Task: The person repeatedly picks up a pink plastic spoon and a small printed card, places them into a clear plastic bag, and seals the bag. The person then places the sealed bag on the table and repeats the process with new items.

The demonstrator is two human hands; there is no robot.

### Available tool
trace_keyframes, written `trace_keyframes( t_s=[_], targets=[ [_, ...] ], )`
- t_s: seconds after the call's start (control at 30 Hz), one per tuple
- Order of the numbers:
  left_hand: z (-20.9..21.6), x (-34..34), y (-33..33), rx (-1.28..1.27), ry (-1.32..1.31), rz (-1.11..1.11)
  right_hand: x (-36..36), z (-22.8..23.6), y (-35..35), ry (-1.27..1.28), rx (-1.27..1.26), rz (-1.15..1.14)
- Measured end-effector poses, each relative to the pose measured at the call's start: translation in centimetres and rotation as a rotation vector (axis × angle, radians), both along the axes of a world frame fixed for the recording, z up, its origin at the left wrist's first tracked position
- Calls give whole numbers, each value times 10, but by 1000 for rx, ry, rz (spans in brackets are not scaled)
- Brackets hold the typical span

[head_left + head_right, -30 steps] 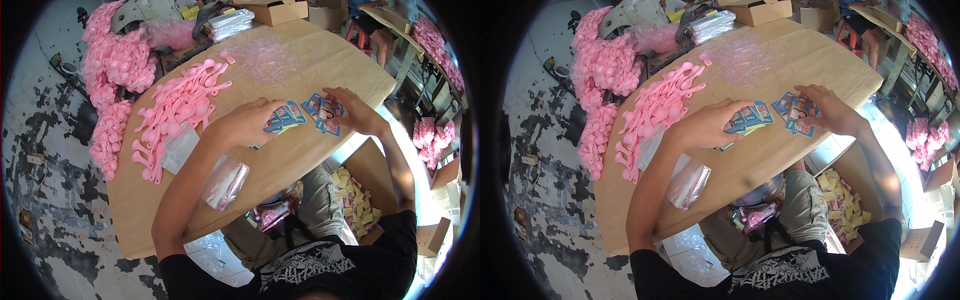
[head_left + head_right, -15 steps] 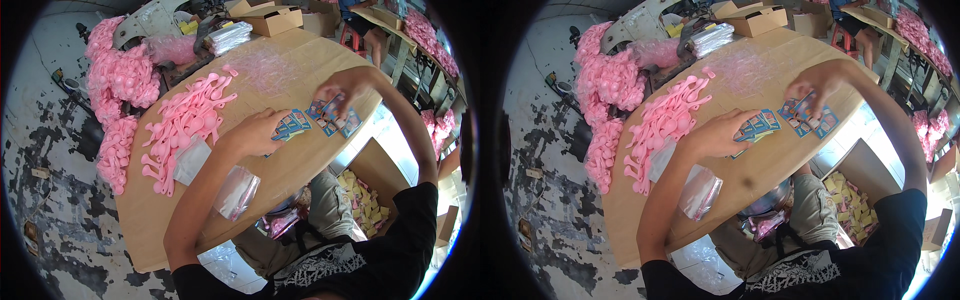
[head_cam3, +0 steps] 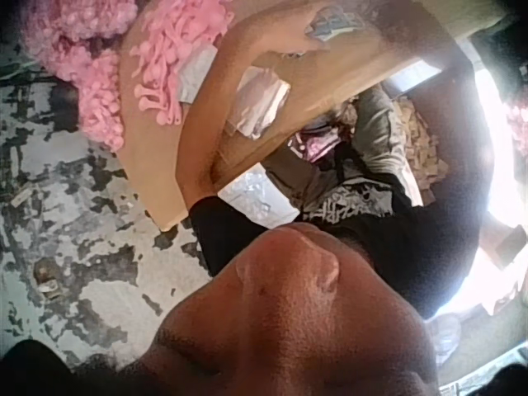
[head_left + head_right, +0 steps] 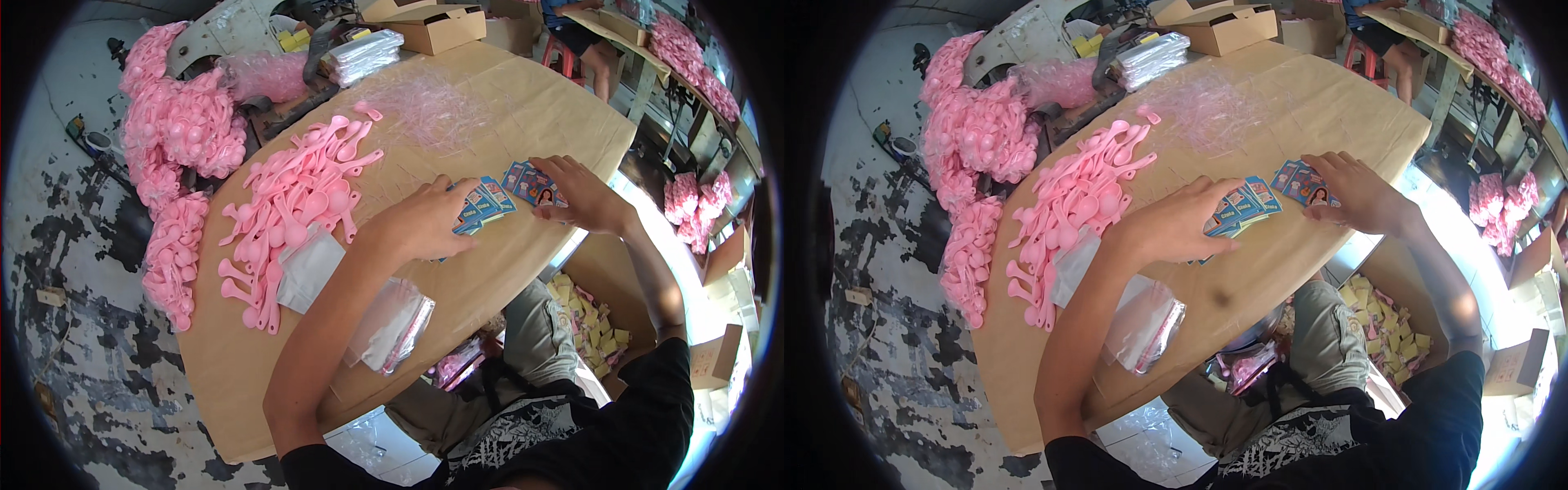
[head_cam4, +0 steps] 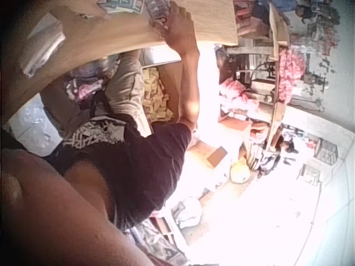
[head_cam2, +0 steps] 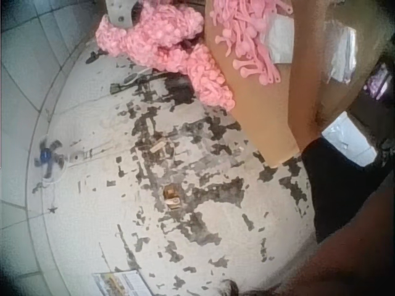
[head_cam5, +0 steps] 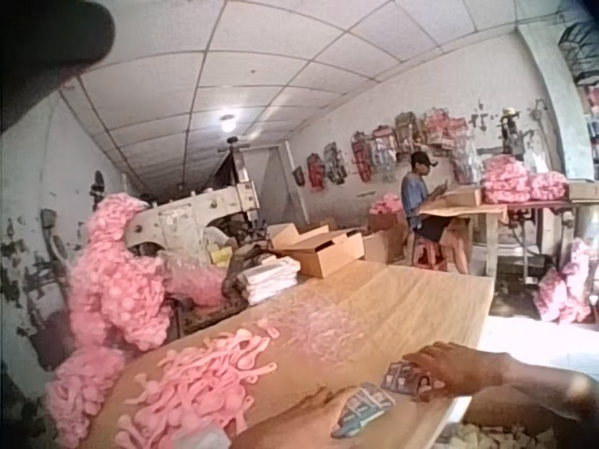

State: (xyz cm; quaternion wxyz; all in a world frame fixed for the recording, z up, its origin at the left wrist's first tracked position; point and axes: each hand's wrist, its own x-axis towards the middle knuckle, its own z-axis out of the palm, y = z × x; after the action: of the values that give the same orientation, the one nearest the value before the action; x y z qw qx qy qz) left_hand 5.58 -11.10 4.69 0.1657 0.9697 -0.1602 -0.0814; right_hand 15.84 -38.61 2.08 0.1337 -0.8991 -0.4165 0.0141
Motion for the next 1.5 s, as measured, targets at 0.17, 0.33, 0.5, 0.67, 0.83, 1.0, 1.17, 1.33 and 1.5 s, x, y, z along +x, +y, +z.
trace_keyframes(
  t_s=[0.17, 0.33, 0.5, 0.67, 0.83, 1.0, 1.17, 1.33, 1.5],
  targets=[
    [9, 3, -6, 29, 63, 63, 18, 12, 7, 189, -55, 57],
    [4, -1, -7, -23, -9, 64, 22, 12, 17, 100, -163, -40],
    [-4, -2, -9, -10, -45, 78, 42, 25, 32, 334, -240, -51],
    [-10, -1, -7, -4, -86, 63, 51, 32, 35, 353, -254, -32],
    [-8, -3, -12, 41, -83, 69, 63, 30, 41, 210, -414, -124],
    [-12, -3, -13, 59, -99, 82, 70, 33, 36, 274, -349, -136],
    [-18, -1, -14, 79, -133, 71, 86, 27, 40, 357, -414, -114],
    [-18, -6, -14, 83, -150, 83, 78, 39, 55, 402, -457, -63],
    [-20, -8, -14, 83, -175, 82, 72, 46, 63, 270, -625, -92]
  ],
)
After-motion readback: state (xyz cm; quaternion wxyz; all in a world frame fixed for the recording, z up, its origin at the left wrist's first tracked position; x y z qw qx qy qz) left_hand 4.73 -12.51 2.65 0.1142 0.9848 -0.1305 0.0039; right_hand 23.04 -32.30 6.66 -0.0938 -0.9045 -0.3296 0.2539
